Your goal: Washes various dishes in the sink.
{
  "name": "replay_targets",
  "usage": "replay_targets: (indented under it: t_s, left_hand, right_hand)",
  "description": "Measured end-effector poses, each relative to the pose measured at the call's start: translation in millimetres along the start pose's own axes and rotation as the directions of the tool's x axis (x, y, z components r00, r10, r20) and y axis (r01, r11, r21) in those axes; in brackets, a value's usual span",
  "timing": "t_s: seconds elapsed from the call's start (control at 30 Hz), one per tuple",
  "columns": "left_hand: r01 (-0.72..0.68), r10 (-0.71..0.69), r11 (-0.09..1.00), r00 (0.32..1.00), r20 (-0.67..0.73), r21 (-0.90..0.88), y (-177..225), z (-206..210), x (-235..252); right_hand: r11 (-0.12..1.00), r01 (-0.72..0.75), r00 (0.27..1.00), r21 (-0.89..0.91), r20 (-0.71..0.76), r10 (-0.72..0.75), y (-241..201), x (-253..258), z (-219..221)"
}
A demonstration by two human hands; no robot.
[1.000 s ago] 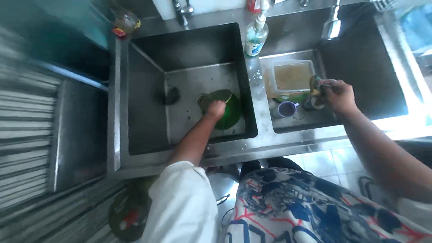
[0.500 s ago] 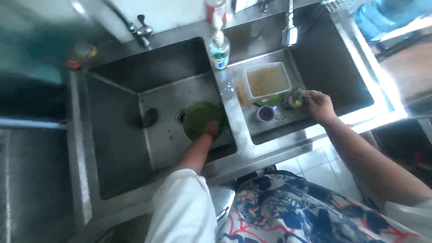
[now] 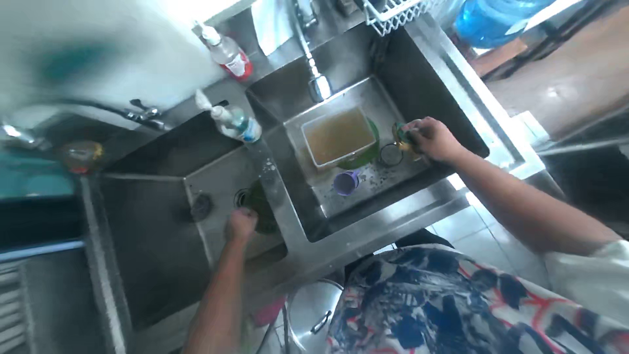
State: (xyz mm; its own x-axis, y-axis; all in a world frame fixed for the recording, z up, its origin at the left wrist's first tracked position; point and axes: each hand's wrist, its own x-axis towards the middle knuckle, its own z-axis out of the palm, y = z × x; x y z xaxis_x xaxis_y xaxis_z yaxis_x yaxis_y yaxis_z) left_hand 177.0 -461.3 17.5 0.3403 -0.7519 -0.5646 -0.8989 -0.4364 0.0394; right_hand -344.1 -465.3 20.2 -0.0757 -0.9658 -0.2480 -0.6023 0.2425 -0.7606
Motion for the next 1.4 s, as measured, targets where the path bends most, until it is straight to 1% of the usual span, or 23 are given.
replay_targets:
  t_s: [0.03, 0.07, 0.1, 0.13, 0.17, 0.2, 0.23, 0.27, 0.3, 0.37, 0.4, 0.47, 0.53, 0.6, 0.63, 0.77, 0.97, 1.1, 1.2, 1.3, 1.4]
  left_hand:
    - [-0.043, 0.029, 0.995, 0.988, -0.153, -0.095, 13, -14, -27]
    - [-0.114, 0.064, 0.981, 0.955, -0.29, -0.159, 31, -22, -56]
    - [-0.2, 0.115, 0.96, 0.921, -0.373, -0.197, 55, -24, -80]
    - [-0.277, 0.175, 0.935, 0.902, -0.395, -0.22, 82, -22, -97]
    - [-0.333, 0.235, 0.912, 0.903, -0.36, -0.24, 109, -14, -105]
    - [-0.354, 0.282, 0.898, 0.919, -0.275, -0.261, 133, -4, -102]
    - [-0.332, 0.294, 0.898, 0.941, -0.166, -0.289, 157, 7, -91]
    - [-0.274, 0.27, 0.905, 0.961, -0.059, -0.325, 179, 17, -76]
    - [-0.198, 0.219, 0.908, 0.976, 0.016, -0.37, 199, 28, -56]
    - [-0.039, 0.096, 0.898, 0.989, 0.111, -0.437, 228, 48, -11]
    - [0.018, 0.042, 0.901, 0.991, 0.129, -0.433, 237, 57, 8]
    - [0.08, -0.036, 0.931, 0.991, 0.127, -0.357, 246, 69, 35]
    - [0.103, -0.079, 0.966, 0.991, 0.108, -0.236, 245, 79, 62]
    - [0.119, -0.11, 0.98, 0.992, 0.068, -0.159, 243, 80, 76]
    - [0.117, -0.107, 0.984, 0.991, 0.076, -0.136, 243, 77, 77]
    - [0.081, -0.064, 0.992, 0.986, 0.154, -0.101, 244, 64, 69]
    - [0.042, -0.038, 0.999, 0.989, 0.14, -0.03, 255, 64, 59]
    - [0.017, -0.015, 1.0, 0.996, 0.093, -0.019, 253, 70, 58]
    - [-0.011, 0.013, 0.998, 0.999, 0.035, -0.054, 261, 66, 50]
    - [-0.053, 0.051, 0.997, 0.998, -0.032, -0.05, 274, 58, 40]
    - [-0.065, 0.064, 0.997, 0.997, -0.034, -0.029, 280, 54, 38]
  right_hand:
    - [0.999, 0.037, 0.999, -0.005, -0.008, -0.037, 15, 11, -6]
    - [0.998, 0.06, 0.998, -0.001, -0.008, -0.06, 27, 18, -12]
    - [0.998, 0.066, 0.998, 0.009, 0.001, -0.066, 35, 23, -19]
    - [0.998, 0.058, 0.998, 0.025, 0.02, -0.058, 41, 26, -26]
    - [0.997, 0.056, 0.998, 0.044, 0.026, -0.057, 48, 30, -31]
    - [0.996, 0.055, 0.998, 0.065, 0.023, -0.057, 54, 32, -35]
    - [0.995, 0.041, 0.998, 0.091, 0.036, -0.044, 56, 33, -39]
    - [0.993, 0.03, 0.998, 0.115, 0.05, -0.036, 58, 33, -43]
    - [0.991, 0.022, 0.997, 0.135, 0.069, -0.031, 57, 31, -47]
    - [0.985, 0.037, 0.996, 0.168, 0.079, -0.051, 57, 27, -54]
    - [0.983, 0.04, 0.995, 0.177, 0.085, -0.056, 58, 24, -56]
    - [0.982, 0.025, 0.995, 0.188, 0.095, -0.043, 59, 17, -59]
    - [0.981, 0.01, 0.994, 0.193, 0.107, -0.031, 60, 11, -66]
    - [0.98, 0.002, 0.993, 0.199, 0.112, -0.025, 64, 6, -72]
    - [0.979, -0.008, 0.993, 0.206, 0.119, -0.016, 65, 4, -76]
    - [0.973, -0.072, 0.99, 0.217, 0.137, 0.042, 70, -4, -84]
    - [0.974, -0.057, 0.99, 0.221, 0.139, 0.027, 74, -6, -88]
    - [0.981, -0.019, 0.992, 0.195, 0.126, -0.006, 78, -5, -86]
    - [0.984, -0.027, 0.991, 0.175, 0.134, 0.003, 79, -6, -86]
    - [0.983, -0.038, 0.99, 0.18, 0.137, 0.014, 79, -6, -85]
    - [0.981, -0.04, 0.991, 0.189, 0.137, 0.014, 79, -8, -84]
